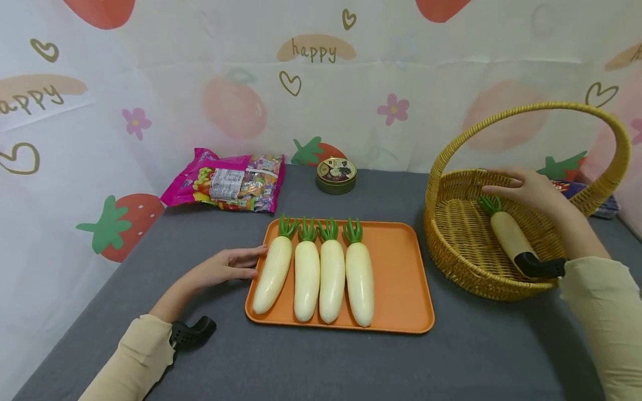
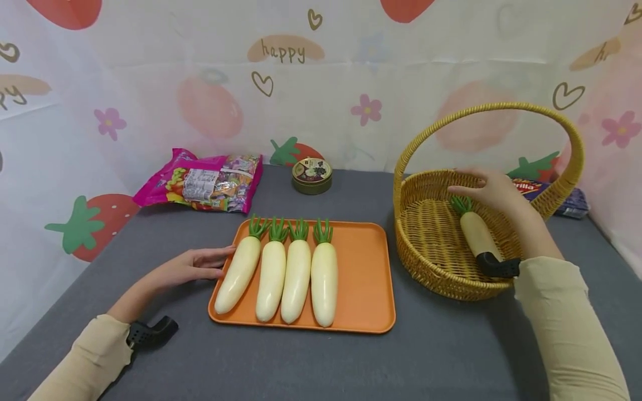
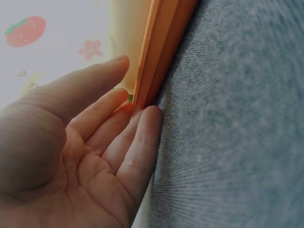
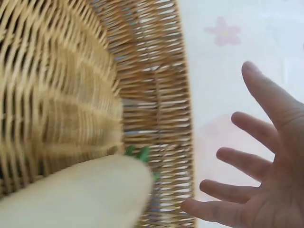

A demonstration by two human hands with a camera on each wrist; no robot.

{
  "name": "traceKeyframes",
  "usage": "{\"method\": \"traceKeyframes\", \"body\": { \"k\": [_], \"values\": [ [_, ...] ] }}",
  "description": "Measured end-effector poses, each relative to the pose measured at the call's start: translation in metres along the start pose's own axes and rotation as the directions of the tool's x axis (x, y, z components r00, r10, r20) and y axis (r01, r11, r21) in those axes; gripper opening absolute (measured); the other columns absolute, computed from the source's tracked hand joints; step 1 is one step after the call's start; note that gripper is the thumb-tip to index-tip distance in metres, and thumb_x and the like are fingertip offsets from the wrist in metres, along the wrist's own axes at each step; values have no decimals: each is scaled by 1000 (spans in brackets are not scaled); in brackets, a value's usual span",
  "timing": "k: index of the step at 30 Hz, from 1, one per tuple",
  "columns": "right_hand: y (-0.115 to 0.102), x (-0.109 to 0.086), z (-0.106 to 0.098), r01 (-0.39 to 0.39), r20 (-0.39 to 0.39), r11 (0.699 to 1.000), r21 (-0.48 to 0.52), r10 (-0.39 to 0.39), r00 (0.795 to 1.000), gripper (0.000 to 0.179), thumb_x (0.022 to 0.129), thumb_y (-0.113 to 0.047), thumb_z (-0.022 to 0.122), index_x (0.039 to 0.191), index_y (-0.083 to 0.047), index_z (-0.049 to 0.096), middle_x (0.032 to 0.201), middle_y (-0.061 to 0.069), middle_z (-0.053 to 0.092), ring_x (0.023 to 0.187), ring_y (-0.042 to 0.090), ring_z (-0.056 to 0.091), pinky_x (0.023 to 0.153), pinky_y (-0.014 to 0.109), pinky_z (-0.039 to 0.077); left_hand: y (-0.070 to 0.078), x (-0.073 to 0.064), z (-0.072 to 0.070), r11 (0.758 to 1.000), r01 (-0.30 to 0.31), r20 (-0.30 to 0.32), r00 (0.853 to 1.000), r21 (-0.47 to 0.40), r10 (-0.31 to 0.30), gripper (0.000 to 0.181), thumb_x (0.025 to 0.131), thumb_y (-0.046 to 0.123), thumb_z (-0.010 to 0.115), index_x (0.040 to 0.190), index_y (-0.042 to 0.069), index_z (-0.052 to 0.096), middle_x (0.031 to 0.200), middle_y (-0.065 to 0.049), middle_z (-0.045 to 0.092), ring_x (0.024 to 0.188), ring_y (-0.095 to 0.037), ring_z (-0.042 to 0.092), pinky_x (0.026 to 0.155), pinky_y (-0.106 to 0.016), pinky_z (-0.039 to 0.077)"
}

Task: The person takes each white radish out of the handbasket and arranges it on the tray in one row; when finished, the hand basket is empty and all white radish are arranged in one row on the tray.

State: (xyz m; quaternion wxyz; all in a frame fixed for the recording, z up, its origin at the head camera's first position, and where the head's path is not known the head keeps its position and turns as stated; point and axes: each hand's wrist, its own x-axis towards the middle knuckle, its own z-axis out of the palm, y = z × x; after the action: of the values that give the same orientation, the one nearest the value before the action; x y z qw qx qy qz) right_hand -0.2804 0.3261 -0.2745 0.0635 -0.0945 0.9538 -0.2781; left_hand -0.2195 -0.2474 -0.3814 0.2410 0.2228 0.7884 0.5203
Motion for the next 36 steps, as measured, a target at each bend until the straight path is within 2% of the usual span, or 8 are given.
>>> {"method": "traceKeyframes", "body": {
  "k": [7,14,17,20,25,28,31,36],
  "values": [
    [15,1,7,-29,45,995,-99,34,998,78,86,-49,52,143,-6,20,140,32,11,112,56,24,82,67,27,0,-1,1,1000,14,-1,1000,12,-14,56,90,16,56,138,-1,31,142,-18,25,125,-31,29,97,-36,32],
    [21,3,9,-43,146,994,-105,58,988,81,85,-45,56,141,1,19,136,38,11,113,60,15,83,69,22,-2,-1,0,1000,5,3,1000,0,-5,56,90,16,56,137,-1,31,142,-18,25,126,-30,29,97,-35,32],
    [26,4,12,-34,202,991,-131,60,977,82,85,-44,57,140,2,20,134,39,13,113,59,18,83,68,24,-2,0,-1,1000,13,-1,1000,-1,-13,56,90,16,56,137,-1,32,142,-17,26,125,-30,29,97,-36,32],
    [29,3,14,-25,234,988,-155,61,970,81,85,-44,57,139,4,20,131,41,17,110,58,26,79,64,32,-2,1,-1,1000,13,0,1000,-3,-13,56,90,16,56,138,0,32,142,-16,26,125,-29,30,97,-36,33],
    [32,1,17,-98,341,995,5,90,936,81,87,-34,57,141,4,11,132,42,10,95,44,47,69,47,46,-2,1,-1,1000,-3,1,1000,-5,3,56,90,15,56,137,-1,32,141,-17,26,125,-30,30,96,-35,34],
    [31,1,20,-175,413,978,116,113,904,83,88,-26,58,142,0,0,133,41,1,84,32,52,64,42,48,-2,0,-1,1000,-5,3,1000,0,5,56,90,15,56,137,-2,32,141,-18,26,125,-31,30,96,-35,34],
    [32,1,21,-198,447,971,138,117,887,83,88,-20,58,142,-3,-3,133,41,-2,77,29,53,61,42,48,-2,0,-1,1000,-3,6,1000,3,3,56,90,16,56,137,-1,32,141,-17,26,125,-30,30,96,-35,34],
    [34,1,20,-205,477,972,116,126,870,80,88,-17,58,141,1,1,130,42,2,76,28,52,60,41,49,-4,2,-1,1000,-10,6,1000,-1,10,56,90,16,56,137,0,32,141,-16,27,125,-29,30,96,-35,33]
  ]
}}
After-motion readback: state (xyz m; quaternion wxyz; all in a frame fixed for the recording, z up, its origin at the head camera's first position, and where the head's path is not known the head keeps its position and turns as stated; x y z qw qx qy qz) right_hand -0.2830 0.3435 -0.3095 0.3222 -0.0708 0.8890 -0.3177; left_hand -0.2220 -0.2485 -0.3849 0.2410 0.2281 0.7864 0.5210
